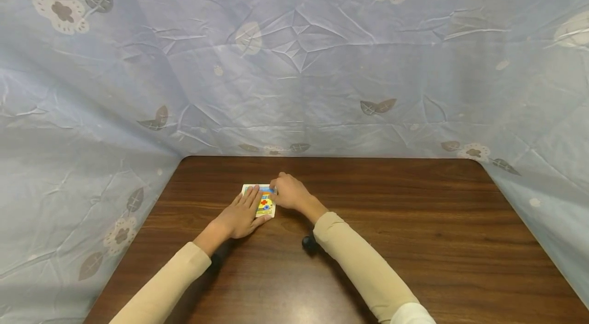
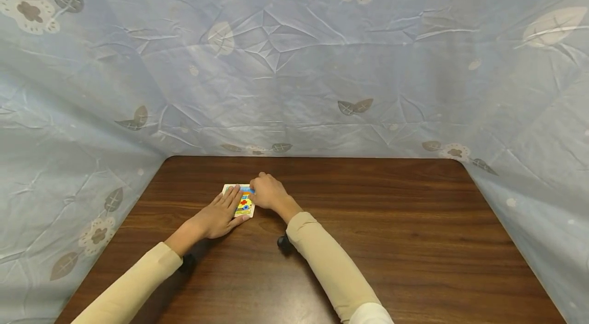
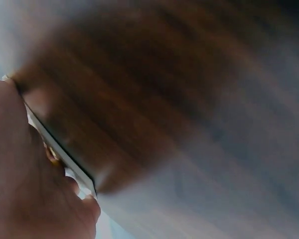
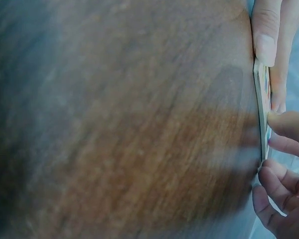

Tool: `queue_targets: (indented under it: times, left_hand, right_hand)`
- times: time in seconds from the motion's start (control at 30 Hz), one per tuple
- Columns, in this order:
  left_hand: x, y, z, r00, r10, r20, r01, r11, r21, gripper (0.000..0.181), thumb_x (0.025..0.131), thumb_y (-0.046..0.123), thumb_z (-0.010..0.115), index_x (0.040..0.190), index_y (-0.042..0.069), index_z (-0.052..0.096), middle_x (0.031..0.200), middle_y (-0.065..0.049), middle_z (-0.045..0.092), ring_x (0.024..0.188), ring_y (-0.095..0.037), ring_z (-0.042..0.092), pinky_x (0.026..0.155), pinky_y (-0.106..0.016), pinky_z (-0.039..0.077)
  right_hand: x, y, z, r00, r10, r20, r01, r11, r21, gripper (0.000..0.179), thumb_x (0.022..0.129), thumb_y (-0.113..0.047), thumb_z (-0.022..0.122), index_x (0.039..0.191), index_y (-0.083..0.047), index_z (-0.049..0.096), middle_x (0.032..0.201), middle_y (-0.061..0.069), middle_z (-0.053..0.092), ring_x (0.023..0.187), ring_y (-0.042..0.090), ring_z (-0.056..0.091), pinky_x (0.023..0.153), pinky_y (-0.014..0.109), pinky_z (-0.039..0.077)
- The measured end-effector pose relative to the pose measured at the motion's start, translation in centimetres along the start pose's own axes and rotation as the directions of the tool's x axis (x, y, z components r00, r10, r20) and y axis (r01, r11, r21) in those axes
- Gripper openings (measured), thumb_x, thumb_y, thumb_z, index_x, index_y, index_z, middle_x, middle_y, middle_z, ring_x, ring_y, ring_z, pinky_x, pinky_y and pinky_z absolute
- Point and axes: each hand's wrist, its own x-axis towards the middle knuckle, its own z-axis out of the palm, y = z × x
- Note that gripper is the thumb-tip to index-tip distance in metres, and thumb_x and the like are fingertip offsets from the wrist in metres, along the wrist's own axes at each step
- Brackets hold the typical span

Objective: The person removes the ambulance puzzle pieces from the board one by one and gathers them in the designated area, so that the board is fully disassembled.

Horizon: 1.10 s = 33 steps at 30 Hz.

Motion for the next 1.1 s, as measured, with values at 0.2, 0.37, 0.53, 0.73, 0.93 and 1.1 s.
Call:
queue_targets:
  times: [0.2, 0.37, 0.53, 0.73, 0.93, 1.1]
  left_hand:
    - [0.1, -0.8, 0.3, 1.0, 0.012, 0.001, -0.012, 0.999, 0.035, 0.09, 0.109, 0.065, 0.03, 0.169, 0.001, 0.007, 0.178, -0.019, 0.001, 0.166, -0.038, 0.005, 0.135, -0.058, 0.014]
    - [0.1, -1.1, 0.7, 1.0, 0.026, -0.016, -0.025, 0.999, 0.038, 0.09, 0.109, 0.065, 0.029, 0.169, 0.002, 0.007, 0.178, -0.018, 0.001, 0.167, -0.037, 0.006, 0.135, -0.057, 0.014]
    - [0.1, -0.9, 0.8, 0.999, 0.024, -0.03, -0.023, 0.999, 0.035, 0.087, 0.111, 0.063, 0.03, 0.168, 0.001, 0.01, 0.178, -0.019, 0.004, 0.166, -0.037, 0.008, 0.135, -0.058, 0.015]
    - [0.1, -0.9, 1.0, 0.999, 0.023, -0.032, -0.022, 0.999, 0.049, 0.087, 0.11, 0.064, 0.028, 0.168, 0.001, 0.011, 0.178, -0.019, 0.005, 0.166, -0.036, 0.008, 0.135, -0.057, 0.015]
    - [0.1, -1.1, 1.0, 0.999, 0.021, -0.031, -0.019, 0.998, 0.065, 0.088, 0.11, 0.065, 0.027, 0.168, 0.002, 0.011, 0.178, -0.018, 0.006, 0.166, -0.036, 0.009, 0.135, -0.056, 0.017]
    - [0.4, -1.0, 0.9, 0.999, 0.018, -0.028, -0.016, 0.997, 0.074, 0.089, 0.109, 0.068, 0.025, 0.169, 0.003, 0.008, 0.178, -0.017, 0.003, 0.167, -0.034, 0.007, 0.136, -0.055, 0.016]
  right_hand:
    - [0.0, 0.1, 0.3, 1.0, 0.002, -0.011, -0.002, 1.0, 0.001, 0.035, 0.1, -0.032, 0.073, 0.128, -0.01, 0.075, 0.113, 0.007, 0.068, 0.088, 0.014, 0.061, 0.077, 0.026, 0.057]
    - [0.1, 0.2, 0.4, 1.0, -0.017, -0.01, 0.017, 1.0, 0.002, 0.036, 0.101, -0.032, 0.072, 0.131, -0.013, 0.075, 0.113, 0.008, 0.068, 0.085, 0.013, 0.059, 0.074, 0.025, 0.056]
    - [0.0, 0.4, 0.4, 1.0, -0.021, -0.003, 0.021, 1.0, -0.004, 0.036, 0.101, -0.033, 0.072, 0.13, -0.011, 0.074, 0.115, 0.008, 0.067, 0.087, 0.013, 0.061, 0.078, 0.026, 0.057]
    - [-0.1, 0.4, 0.5, 1.0, -0.018, -0.005, 0.018, 1.0, -0.01, 0.034, 0.101, -0.032, 0.072, 0.125, -0.009, 0.076, 0.113, 0.007, 0.067, 0.086, 0.012, 0.061, 0.079, 0.026, 0.058]
    - [0.0, 0.4, 0.5, 1.0, -0.009, -0.004, 0.009, 1.0, 0.0, 0.036, 0.101, -0.034, 0.072, 0.127, -0.009, 0.075, 0.115, 0.008, 0.067, 0.087, 0.013, 0.061, 0.079, 0.028, 0.059]
    - [0.3, 0.6, 0.5, 1.0, 0.02, -0.006, -0.02, 0.998, 0.057, 0.038, 0.099, -0.034, 0.074, 0.126, -0.007, 0.071, 0.116, 0.01, 0.064, 0.089, 0.016, 0.06, 0.08, 0.03, 0.059]
